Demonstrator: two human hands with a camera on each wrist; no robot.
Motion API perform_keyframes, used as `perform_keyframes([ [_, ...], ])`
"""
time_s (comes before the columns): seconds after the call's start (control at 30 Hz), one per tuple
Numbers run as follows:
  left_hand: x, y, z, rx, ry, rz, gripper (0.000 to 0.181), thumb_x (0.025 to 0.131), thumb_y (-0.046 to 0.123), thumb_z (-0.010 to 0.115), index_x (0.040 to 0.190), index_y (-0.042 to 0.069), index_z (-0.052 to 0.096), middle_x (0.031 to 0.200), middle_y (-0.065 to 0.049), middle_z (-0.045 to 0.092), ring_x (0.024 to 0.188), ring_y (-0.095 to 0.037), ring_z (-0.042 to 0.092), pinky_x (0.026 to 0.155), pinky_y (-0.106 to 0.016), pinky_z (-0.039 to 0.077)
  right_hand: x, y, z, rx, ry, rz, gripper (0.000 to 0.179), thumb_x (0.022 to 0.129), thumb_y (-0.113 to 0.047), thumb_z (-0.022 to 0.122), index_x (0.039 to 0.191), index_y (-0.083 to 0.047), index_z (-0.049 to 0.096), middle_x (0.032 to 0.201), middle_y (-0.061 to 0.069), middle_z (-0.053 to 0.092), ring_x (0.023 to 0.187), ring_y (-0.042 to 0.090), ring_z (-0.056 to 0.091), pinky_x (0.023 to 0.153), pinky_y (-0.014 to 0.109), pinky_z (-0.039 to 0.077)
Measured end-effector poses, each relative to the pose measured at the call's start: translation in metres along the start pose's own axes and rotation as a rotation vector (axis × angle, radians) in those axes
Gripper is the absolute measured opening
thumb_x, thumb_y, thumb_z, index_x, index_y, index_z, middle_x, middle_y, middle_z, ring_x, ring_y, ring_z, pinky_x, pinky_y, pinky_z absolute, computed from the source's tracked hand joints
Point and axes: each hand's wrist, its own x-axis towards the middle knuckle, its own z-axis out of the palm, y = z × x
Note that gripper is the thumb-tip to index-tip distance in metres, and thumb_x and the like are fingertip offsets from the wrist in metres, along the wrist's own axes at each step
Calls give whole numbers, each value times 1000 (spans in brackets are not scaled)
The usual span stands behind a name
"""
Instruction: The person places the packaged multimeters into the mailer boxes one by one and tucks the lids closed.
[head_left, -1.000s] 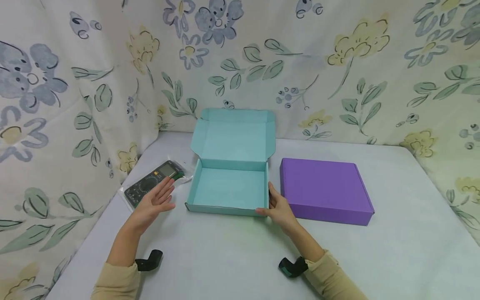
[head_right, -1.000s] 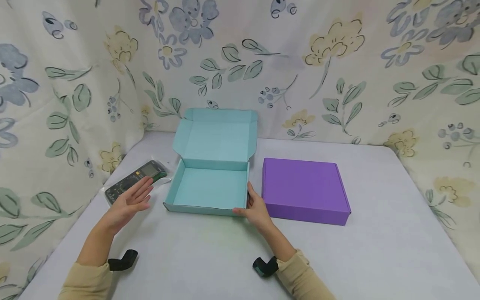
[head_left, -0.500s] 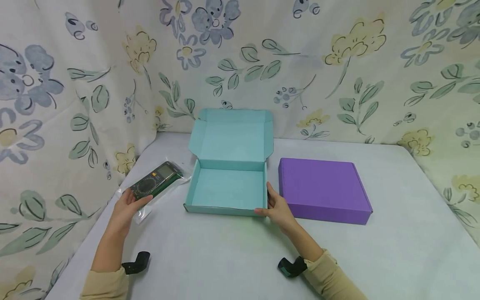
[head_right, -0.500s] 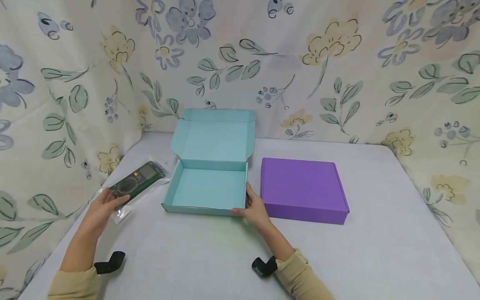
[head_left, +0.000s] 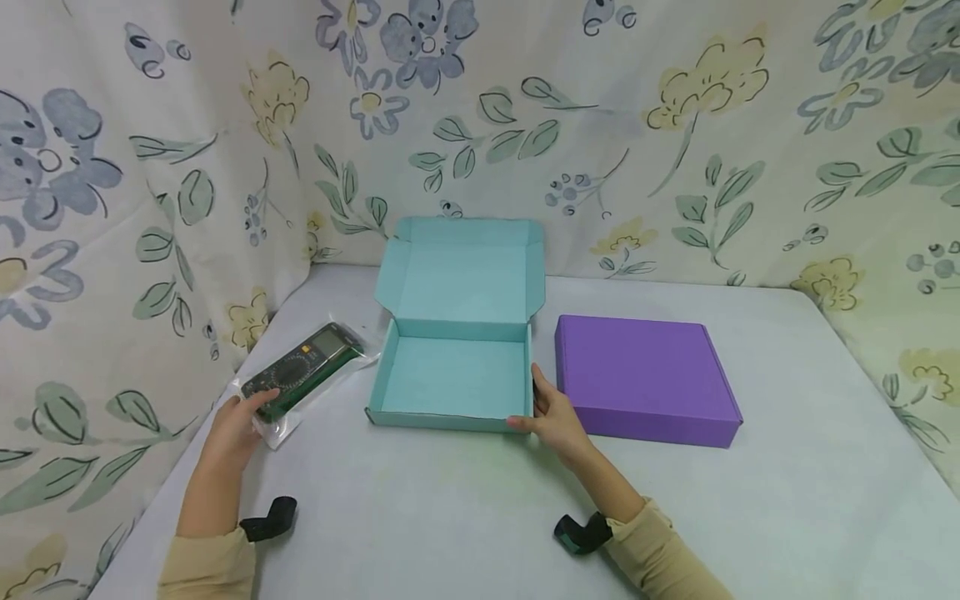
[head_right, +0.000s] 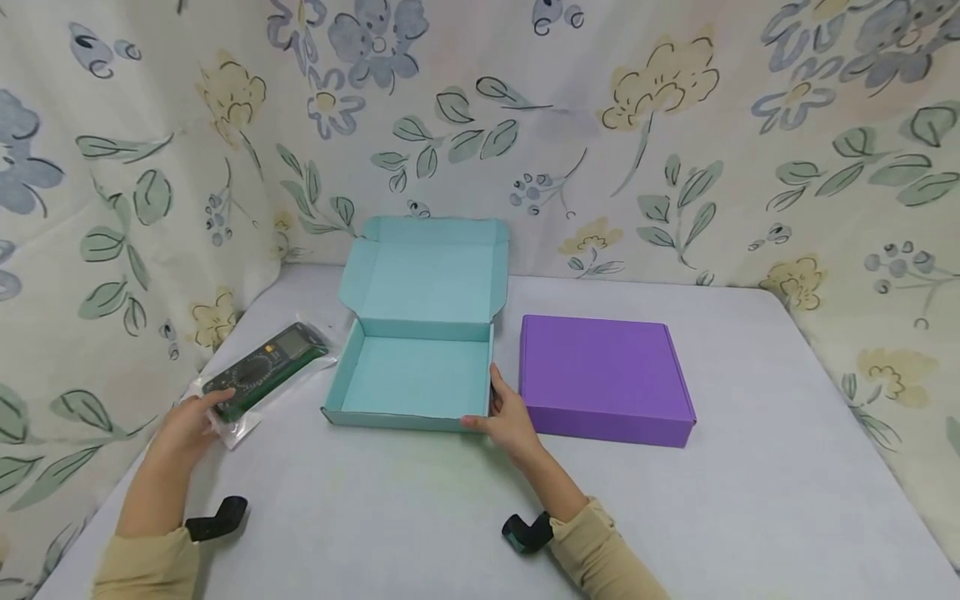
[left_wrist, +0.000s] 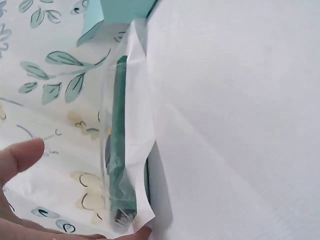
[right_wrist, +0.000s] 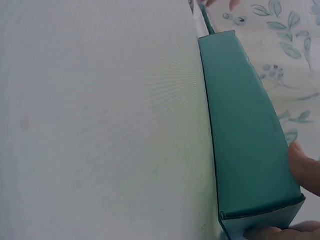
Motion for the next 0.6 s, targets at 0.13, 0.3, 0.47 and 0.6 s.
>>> perform_keyframes([
  [0.13, 3, 7, -6, -306, 111, -118, 96, 97, 24, 57, 153, 19, -20, 162, -1, -14, 148, -19, 4, 116, -29, 21, 0, 0, 0, 0, 6, 4, 98, 81, 12, 71, 153, 5, 5, 159, 22, 5, 145, 35, 12, 113, 44, 24],
  [0.3, 4, 11, -11, -394, 173, -188, 104, 93, 19, 63, 152, 21, -22, 162, 0, -7, 145, -13, 14, 108, -20, 32, 1, 0, 0, -14, 12, 10, 98, 81, 11, 71, 153, 5, 6, 159, 21, 6, 144, 35, 14, 113, 44, 25],
  [0.47, 6, 15, -9, -452, 197, -208, 101, 89, 12, 67, 156, 24, -9, 152, 1, 21, 134, -7, 32, 98, -15, 41, 1, 0, 0, -16, 11, 12, 98, 81, 11, 71, 153, 3, 5, 160, 20, 5, 145, 35, 14, 113, 44, 26],
  [0.6, 8, 18, -8, -514, 149, -245, 93, 89, 10, 68, 155, 29, 4, 128, 9, 36, 115, -3, 40, 88, -14, 47, 1, 0, 0, -14, 12, 9, 98, 81, 11, 71, 153, 4, 5, 160, 21, 5, 145, 35, 14, 113, 44, 26],
])
